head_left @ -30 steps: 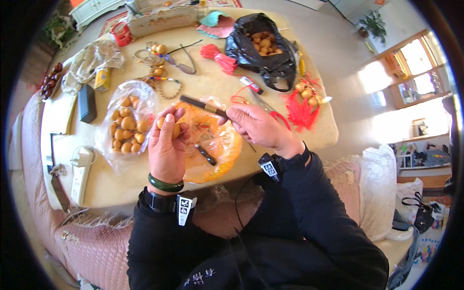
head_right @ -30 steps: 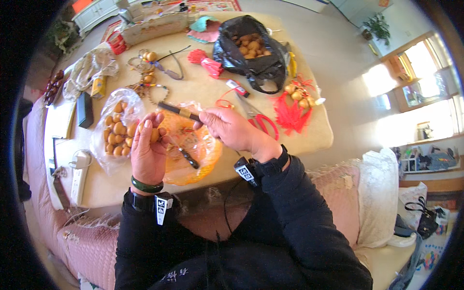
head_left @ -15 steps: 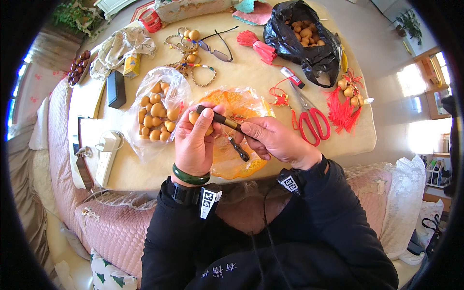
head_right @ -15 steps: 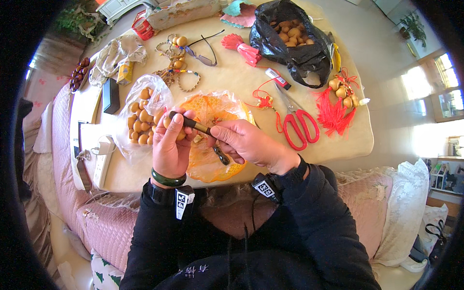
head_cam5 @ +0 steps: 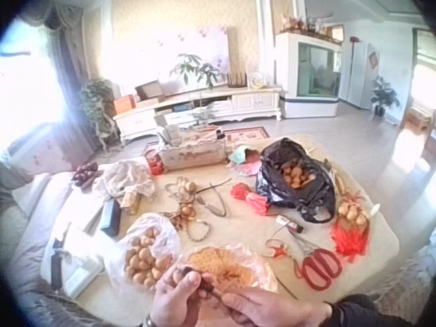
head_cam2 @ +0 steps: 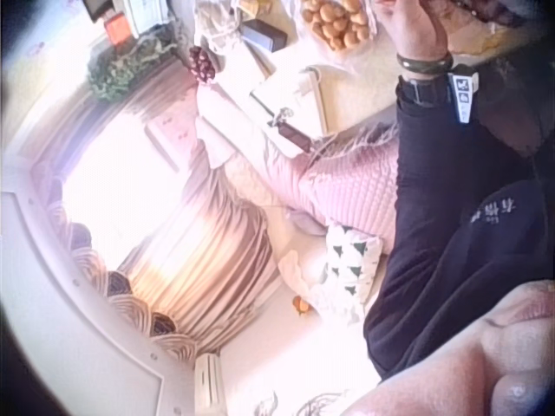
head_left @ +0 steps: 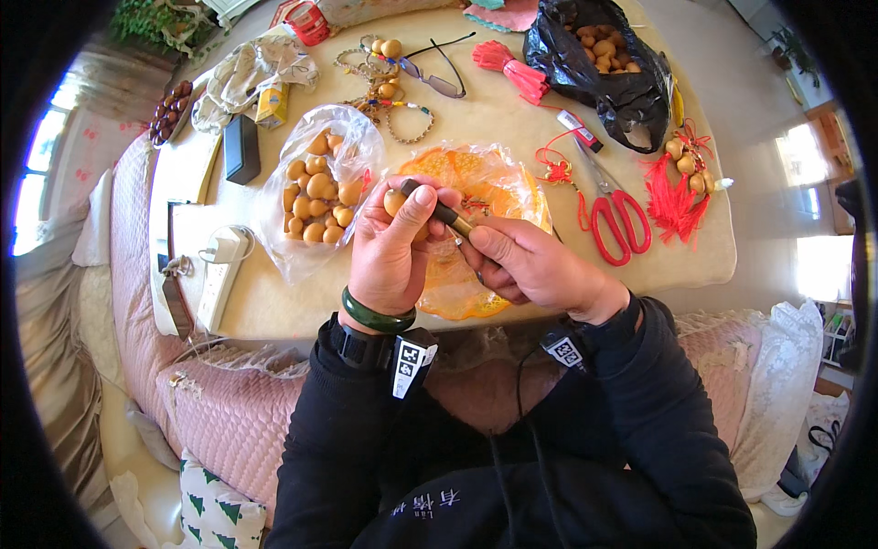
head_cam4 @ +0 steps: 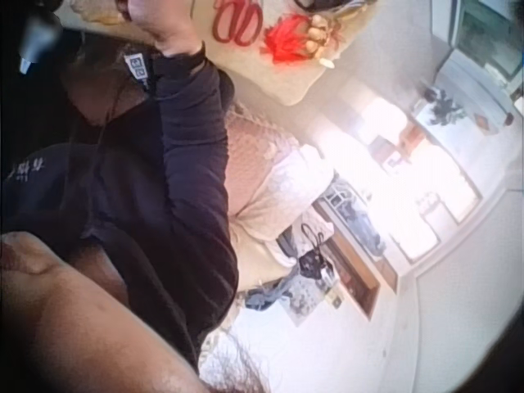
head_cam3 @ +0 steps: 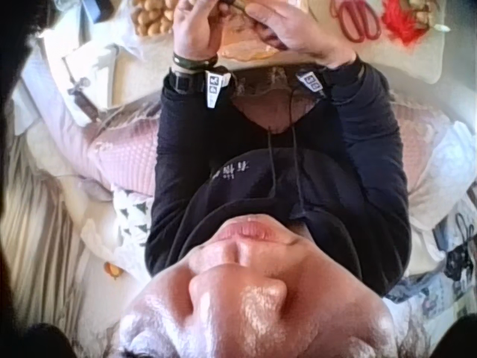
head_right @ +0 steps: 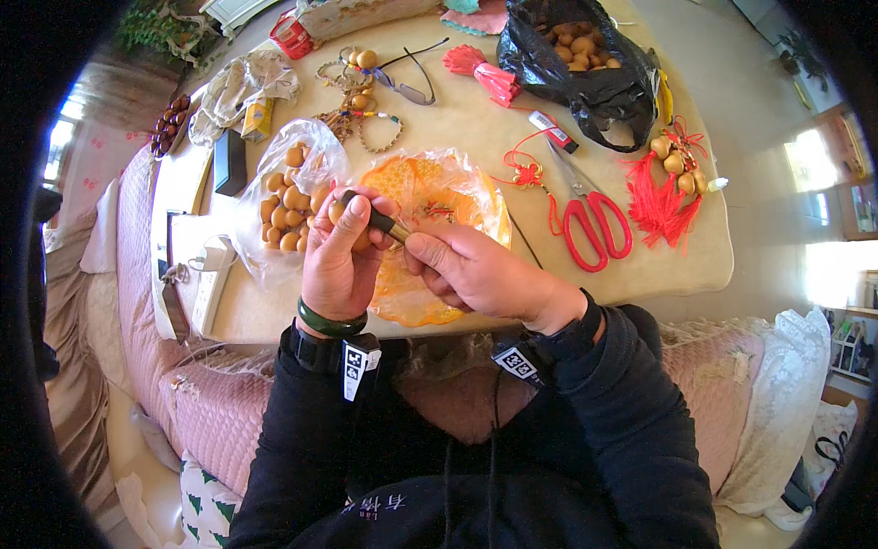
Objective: The person holds a small round wooden bead and uses a hand drill to create a hole through its center. They rotate the bead and reposition the drill bit multiple times to complete the hole.
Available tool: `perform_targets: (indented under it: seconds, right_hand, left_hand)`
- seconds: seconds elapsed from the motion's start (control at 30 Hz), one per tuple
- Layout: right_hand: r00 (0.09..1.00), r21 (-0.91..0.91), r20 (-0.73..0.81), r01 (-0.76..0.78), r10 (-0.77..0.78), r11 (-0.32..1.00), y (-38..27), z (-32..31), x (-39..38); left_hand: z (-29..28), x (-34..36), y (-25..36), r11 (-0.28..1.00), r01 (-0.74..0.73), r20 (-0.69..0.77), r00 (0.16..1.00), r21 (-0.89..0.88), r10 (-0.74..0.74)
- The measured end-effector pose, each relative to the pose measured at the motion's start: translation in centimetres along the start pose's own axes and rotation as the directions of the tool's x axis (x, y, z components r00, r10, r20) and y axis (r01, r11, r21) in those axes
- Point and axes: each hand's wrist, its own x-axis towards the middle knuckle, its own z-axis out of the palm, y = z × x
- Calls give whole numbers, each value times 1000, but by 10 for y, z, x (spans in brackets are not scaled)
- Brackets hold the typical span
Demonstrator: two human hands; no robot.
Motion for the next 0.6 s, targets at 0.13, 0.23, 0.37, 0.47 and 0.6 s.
perform_targets:
  seconds: [0.13, 0.23, 0.37, 0.47, 0.6]
  right_hand:
    - [757, -844, -79, 296, -649, 448, 14, 11, 12]
    - [769, -833, -137, 252, -625, 493, 12, 12, 9]
    - [972, -254, -204, 61, -115, 965, 0, 3, 4]
    - [921, -389, -289, 138, -263, 911, 3, 3, 10]
    - [913, -244, -240, 271, -329, 931, 13, 0, 16]
  left_hand:
    - [0, 2, -1, 998, -44, -14, 999, 43, 44]
    - [-1, 5, -4, 999, -27, -37, 999, 37, 29]
    - [-2, 4, -6, 1000, -5, -75, 997, -27, 3]
    - [-1, 4, -8, 998, 15, -80, 997, -53, -19]
    - [-2, 4, -9, 999, 19, -68, 997, -46, -22]
